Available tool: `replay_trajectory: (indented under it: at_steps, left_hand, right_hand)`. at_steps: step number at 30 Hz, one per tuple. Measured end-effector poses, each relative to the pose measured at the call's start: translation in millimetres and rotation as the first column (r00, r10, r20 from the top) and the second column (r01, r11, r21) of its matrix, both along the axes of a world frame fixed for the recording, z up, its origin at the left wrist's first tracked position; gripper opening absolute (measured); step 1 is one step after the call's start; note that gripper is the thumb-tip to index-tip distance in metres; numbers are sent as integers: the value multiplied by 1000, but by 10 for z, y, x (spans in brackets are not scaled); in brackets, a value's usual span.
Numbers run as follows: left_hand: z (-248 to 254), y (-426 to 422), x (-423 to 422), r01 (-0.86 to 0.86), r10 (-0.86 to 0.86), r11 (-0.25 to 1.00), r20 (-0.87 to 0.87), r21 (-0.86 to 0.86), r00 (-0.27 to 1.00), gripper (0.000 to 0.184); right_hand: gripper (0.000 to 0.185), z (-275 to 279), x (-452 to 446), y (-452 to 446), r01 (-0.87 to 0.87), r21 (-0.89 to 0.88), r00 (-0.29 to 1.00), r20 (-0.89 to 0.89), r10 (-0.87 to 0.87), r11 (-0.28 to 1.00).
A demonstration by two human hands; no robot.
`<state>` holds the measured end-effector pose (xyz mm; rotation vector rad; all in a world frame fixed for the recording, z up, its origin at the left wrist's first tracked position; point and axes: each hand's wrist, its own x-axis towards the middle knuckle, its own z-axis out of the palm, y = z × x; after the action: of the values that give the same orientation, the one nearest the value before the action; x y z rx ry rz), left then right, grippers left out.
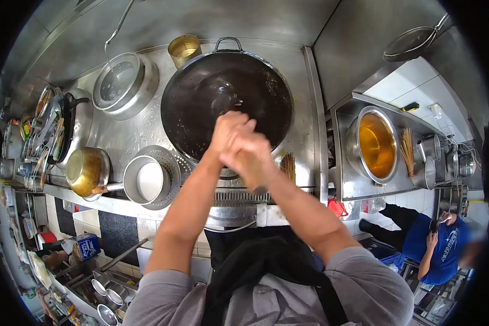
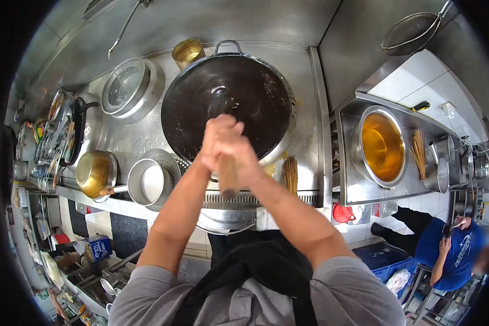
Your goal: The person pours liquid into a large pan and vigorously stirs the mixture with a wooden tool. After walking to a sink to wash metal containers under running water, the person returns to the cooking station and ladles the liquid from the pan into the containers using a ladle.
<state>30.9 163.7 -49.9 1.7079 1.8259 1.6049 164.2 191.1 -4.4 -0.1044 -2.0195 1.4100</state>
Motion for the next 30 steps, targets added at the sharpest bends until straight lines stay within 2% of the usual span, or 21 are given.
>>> replay_trajectory:
  at_steps: [1, 3, 4, 5, 8, 9, 10, 11, 13, 15, 16, 17, 18, 20, 21, 23, 24, 25, 27, 29, 30]
  left_hand:
    - [14, -162, 137, -94, 91, 991, 30, 94, 995, 33]
    - [47, -250, 322, 22, 27, 987, -301, 157, 953, 38]
    - [-7, -143, 465, 25, -5, 984, -119, 174, 993, 38]
    - [-52, -52, 584, -5, 19, 991, -104, 132, 994, 34]
    - [53, 360, 334, 84, -6, 974, -349, 209, 937, 25]
    - [47, 296, 141, 88, -87, 996, -118, 6, 989, 28]
    - [-24, 151, 43, 87, -86, 996, -120, 1, 989, 28]
    - [-129, 3, -16, 31, -25, 999, -243, 20, 970, 31]
    - [49, -177, 180, 61, -27, 997, -478, 55, 878, 38]
    - [-203, 5, 521, -20, 43, 989, -153, 148, 987, 39]
    - [-164, 125, 572, -41, 61, 990, -138, 137, 989, 36]
    - [-238, 310, 500, 1, 65, 986, -392, 164, 918, 31]
    - [-169, 400, 326, 43, -30, 997, -179, 71, 983, 29]
    - [-51, 250, 119, 97, -96, 995, 54, -14, 994, 28]
    - [1, 84, 89, 54, -54, 999, -138, -11, 989, 31]
    - [86, -131, 80, -12, 28, 999, -509, 34, 861, 39]
    - [-48, -135, 290, 1, 21, 997, -304, 73, 953, 36]
    - [-126, -13, 478, -31, 59, 984, -159, 178, 985, 33]
    - [-74, 250, 592, -37, 64, 984, -149, 174, 987, 30]
    - [-45, 497, 340, 13, 34, 992, -362, 125, 932, 30]
    - [-261, 432, 300, 76, -103, 978, 134, 193, 986, 29]
  right_hand:
    - [24, -27, -24, -69, -55, 58, 990, -123, 62, 997]
    - [24, 3, 339, -164, 60, 102, 997, -44, -56, 993]
    - [24, 27, 494, -96, 40, 50, 995, -89, -35, 998]
    - [25, 47, 603, -11, 12, 0, 990, -137, -12, 1000]
    - [25, 122, 322, 267, 129, -60, 989, 75, -124, 990]
    - [25, 171, 131, 255, 114, -32, 984, 145, -108, 993]
    - [27, 83, 12, 136, 26, -28, 1000, 17, -25, 999]
    - [29, -9, -41, 64, -60, -4, 992, -113, 59, 998]
    - [29, 119, 321, -126, 32, -31, 999, 7, -32, 999]
    - [26, 70, 584, 1, 30, -32, 994, -107, -34, 999]
    - [24, 66, 595, 114, 44, -32, 996, -78, -47, 999]
    - [23, 53, 547, 251, 60, -34, 997, -50, -62, 998]
    - [23, 191, 396, 315, 149, 84, 986, 65, -155, 985]
    - [23, 76, -31, 234, 1, -20, 1000, -21, -1, 1000]
    - [23, 41, -149, 156, -115, -103, 986, -129, 101, 988]
    - [23, 40, 195, -34, 74, 77, 997, -3, -74, 994]
    - [22, 34, 420, -32, 44, -71, 999, 27, -43, 996]
    - [22, 2, 544, 106, 42, -67, 999, 23, -41, 997]
    - [20, -57, 582, 324, -20, -168, 995, -99, 3, 986]
    - [21, 56, 326, 400, 35, -137, 998, -51, -42, 990]
    - [22, 158, 124, 424, 69, -64, 998, 1, -69, 996]
